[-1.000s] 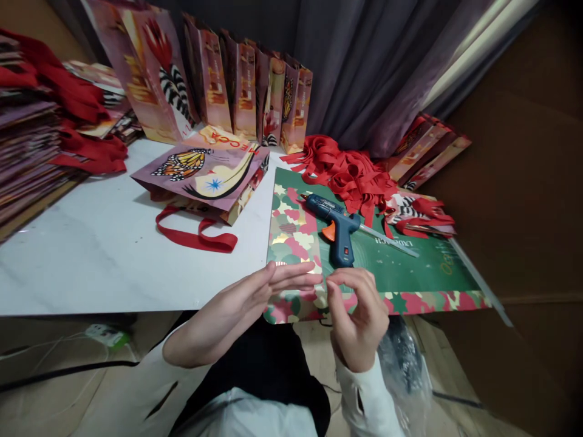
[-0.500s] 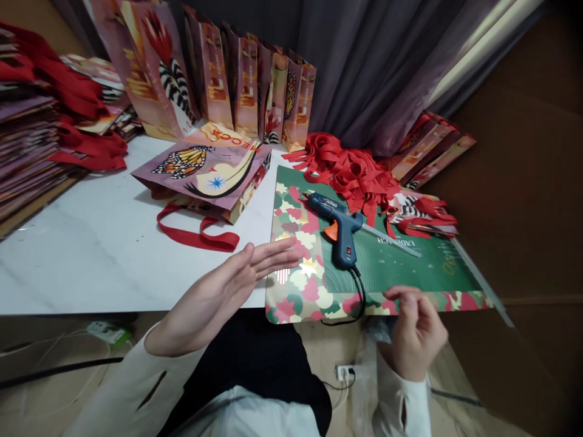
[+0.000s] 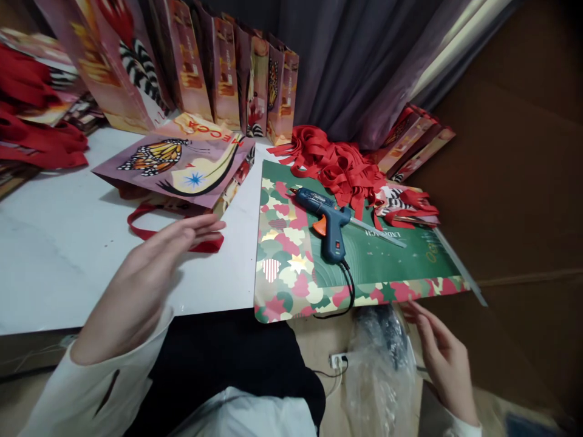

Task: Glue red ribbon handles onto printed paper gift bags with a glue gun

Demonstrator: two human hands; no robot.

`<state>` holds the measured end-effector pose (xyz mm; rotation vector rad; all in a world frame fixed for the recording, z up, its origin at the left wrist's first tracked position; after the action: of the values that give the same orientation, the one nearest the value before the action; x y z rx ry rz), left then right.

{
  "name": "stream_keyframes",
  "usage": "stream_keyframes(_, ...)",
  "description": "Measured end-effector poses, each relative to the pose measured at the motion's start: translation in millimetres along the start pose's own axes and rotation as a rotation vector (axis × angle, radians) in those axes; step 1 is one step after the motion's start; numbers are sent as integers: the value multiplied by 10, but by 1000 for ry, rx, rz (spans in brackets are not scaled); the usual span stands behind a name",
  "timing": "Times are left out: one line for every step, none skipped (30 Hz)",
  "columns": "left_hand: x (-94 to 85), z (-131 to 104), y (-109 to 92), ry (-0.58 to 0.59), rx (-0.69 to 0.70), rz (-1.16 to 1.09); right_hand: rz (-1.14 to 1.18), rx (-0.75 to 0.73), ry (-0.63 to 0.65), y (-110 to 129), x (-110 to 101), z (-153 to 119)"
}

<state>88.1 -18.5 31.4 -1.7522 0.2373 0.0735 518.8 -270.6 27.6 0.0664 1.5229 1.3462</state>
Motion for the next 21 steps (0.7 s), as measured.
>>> stream_keyframes(-106,16,5,-76,5,134,14,-10,-9,43,24,6)
stream_keyframes(-207,31,-1,-147,18,289,13,-22,-34,92,42,24)
stream_keyframes(-294,45,-23,-209,46,452,3,-39,-60,152,66,53)
stream_keyframes(-358,61,-54,-260,91,612,-7,-65,-70,225,111,91)
stream_keyframes(-399,80,-83,-298,145,752,-11,-109,-57,320,181,134)
stream_keyframes(-424,100,-104,-327,203,862,-11,-170,-15,436,283,175)
stream_keyframes(-439,125,-105,-343,246,938,-10,-245,53,571,411,206)
stream_keyframes(-455,155,-85,-350,267,980,-18,-317,127,708,546,221)
stream_keyframes(-466,189,-50,-343,267,996,-28,-379,185,844,664,225)
stream_keyframes(-477,223,-10,-331,253,995,-26,-431,225,981,760,221)
stream_keyframes(-486,252,23,-322,235,988,-7,-470,247,1118,832,215)
stream_keyframes(-488,279,45,-313,219,983,24,-494,256,1255,888,212)
stream_keyframes(-487,301,51,-314,209,978,60,-510,255,1397,933,212)
stream_keyframes(-487,322,39,-326,207,973,92,-521,260,1545,986,217)
stream_keyframes(-478,348,18,-333,212,966,116,-538,283,1708,1064,224)
stream_keyframes(-463,383,-4,-331,217,955,124,-572,319,1892,1166,231)
stream_keyframes(-443,433,-14,-316,212,937,115,-630,370,2096,1299,236)
stream_keyframes(-427,496,-11,-292,194,904,103,-717,421,2318,1444,242)
stream_keyframes(-420,569,3,-269,166,857,73,-823,458,2543,1599,257)
stream_keyframes(-424,648,29,-249,128,794,18,-919,486,2744,1770,301)
stream_keyframes(-437,729,51,-242,99,743,-50,-973,518,2902,1962,395)
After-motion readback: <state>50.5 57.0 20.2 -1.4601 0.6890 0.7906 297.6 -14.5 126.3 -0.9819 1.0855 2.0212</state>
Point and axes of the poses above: each hand's wrist, its own z-axis towards the middle knuckle, its own x-axis out of the palm, y = z × x, the point moved 9 cm from there along z, towards the middle knuckle, and after that the axes turned 8 degrees about z, right-handed, at the moved point
